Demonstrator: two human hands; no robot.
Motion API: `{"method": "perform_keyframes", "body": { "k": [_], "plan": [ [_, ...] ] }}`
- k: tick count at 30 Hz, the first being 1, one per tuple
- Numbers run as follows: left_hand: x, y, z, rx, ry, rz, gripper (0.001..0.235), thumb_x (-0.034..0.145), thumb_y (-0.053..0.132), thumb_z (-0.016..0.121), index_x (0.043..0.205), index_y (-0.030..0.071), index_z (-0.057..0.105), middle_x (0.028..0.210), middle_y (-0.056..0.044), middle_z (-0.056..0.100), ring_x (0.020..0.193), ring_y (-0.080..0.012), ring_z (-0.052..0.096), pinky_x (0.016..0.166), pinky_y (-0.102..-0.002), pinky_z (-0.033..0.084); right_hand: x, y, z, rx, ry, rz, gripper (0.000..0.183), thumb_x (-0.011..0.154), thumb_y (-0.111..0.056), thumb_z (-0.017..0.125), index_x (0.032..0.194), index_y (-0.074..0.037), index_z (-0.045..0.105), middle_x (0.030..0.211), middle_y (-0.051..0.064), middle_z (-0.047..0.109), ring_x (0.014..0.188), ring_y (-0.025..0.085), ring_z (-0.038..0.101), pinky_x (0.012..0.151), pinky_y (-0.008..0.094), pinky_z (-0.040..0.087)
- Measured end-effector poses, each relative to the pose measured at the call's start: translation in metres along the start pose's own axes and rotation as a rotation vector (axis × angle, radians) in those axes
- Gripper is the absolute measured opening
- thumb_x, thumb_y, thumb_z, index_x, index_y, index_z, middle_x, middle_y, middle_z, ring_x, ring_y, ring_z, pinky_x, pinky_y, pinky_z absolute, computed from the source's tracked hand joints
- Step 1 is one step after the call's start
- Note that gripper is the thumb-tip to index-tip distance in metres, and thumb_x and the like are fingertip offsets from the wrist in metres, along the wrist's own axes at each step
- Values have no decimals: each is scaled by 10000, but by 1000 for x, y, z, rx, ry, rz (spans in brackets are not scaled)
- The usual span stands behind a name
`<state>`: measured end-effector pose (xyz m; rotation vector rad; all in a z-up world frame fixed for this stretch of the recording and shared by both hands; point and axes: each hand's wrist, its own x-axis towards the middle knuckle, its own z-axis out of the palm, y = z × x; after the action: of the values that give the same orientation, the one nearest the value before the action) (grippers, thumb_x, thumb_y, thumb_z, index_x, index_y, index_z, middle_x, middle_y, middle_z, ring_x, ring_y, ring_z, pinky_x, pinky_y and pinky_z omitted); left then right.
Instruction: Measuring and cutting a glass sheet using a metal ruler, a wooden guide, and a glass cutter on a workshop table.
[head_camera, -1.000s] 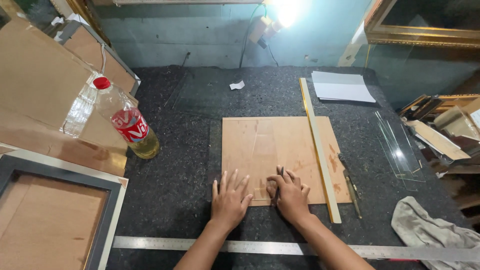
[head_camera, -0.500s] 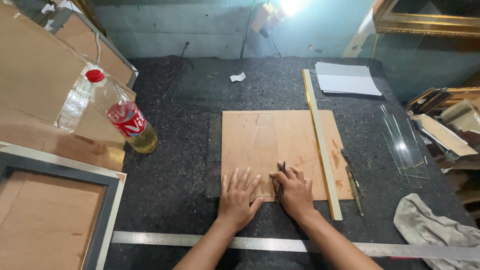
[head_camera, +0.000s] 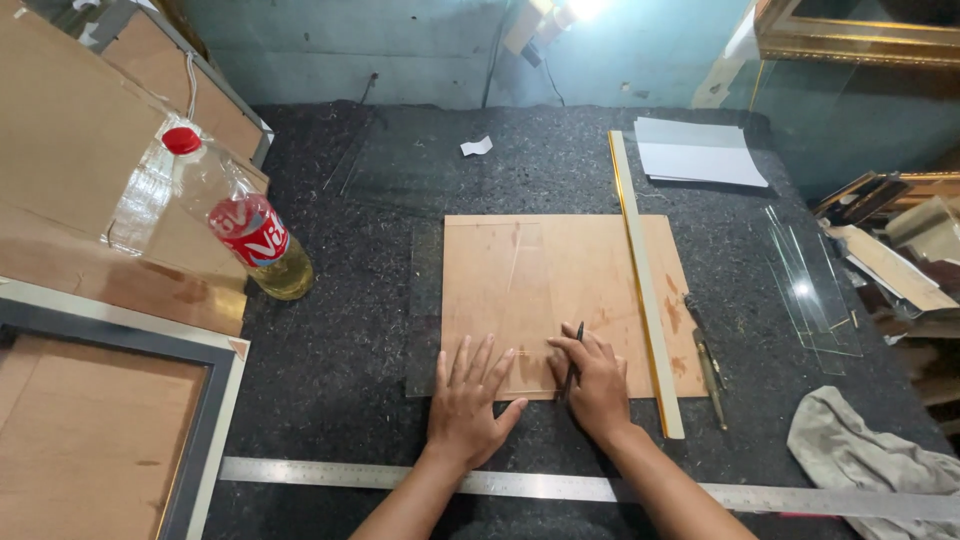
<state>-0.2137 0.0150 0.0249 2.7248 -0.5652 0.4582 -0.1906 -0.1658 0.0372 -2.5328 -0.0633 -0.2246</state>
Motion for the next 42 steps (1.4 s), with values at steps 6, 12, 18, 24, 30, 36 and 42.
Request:
{"method": "perform_keyframes", "body": {
  "k": [6,12,18,24,30,36,42],
  "plan": [
    [5,-11,7,-4,-93,37,681,766,589,475,1329,231,343,1403,-65,273,1289,-316,196,999,-542,124,0,-1,3,-139,30,-83,170,807,-370,530,894,-302,659,1236,-32,525,1168,191,420,721,459,343],
    [5,-7,5,6,-122,17,696,766,644,427,1331,247,342,1394,-78,276,1284,-339,182,999,-551,103,-2,-7,2,-167,56,-128,160,810,-367,519,847,-279,647,1210,-44,531,1132,202,436,727,446,340],
    [23,7,-15,2,-369,-131,667,756,670,350,1300,285,369,1378,-74,283,1272,-356,189,967,-609,114,6,11,-21,-93,-128,30,504,617,8,528,1065,-218,583,1023,75,573,1042,284,449,777,397,429],
    [18,9,-7,-20,-236,-8,599,719,549,558,1206,216,460,1305,-60,387,1196,-304,318,935,-543,231,-15,37,-80,-394,-84,433,564,719,-77,442,1199,-371,465,1266,11,446,1129,293,408,830,516,390],
    [10,9,8,27,-162,-7,655,735,631,471,1243,220,434,1312,-57,387,1221,-313,311,956,-554,214,-37,33,-92,-268,-153,638,452,765,-449,511,1172,-256,466,1097,100,524,983,315,557,783,448,456],
    [28,18,-14,-1,-401,-41,592,750,600,459,1186,202,427,1220,-98,387,1185,-324,327,953,-604,201,-46,23,-84,-354,-260,547,567,705,-479,594,1193,-221,462,1122,92,579,1072,298,563,878,429,477],
    [29,12,-12,0,-385,-31,607,733,604,476,1219,244,419,1211,-82,373,1148,-305,339,939,-557,234,-40,24,-47,76,-142,627,496,692,-395,569,1118,-146,524,1078,192,605,1056,364,547,856,473,450]
  ]
}}
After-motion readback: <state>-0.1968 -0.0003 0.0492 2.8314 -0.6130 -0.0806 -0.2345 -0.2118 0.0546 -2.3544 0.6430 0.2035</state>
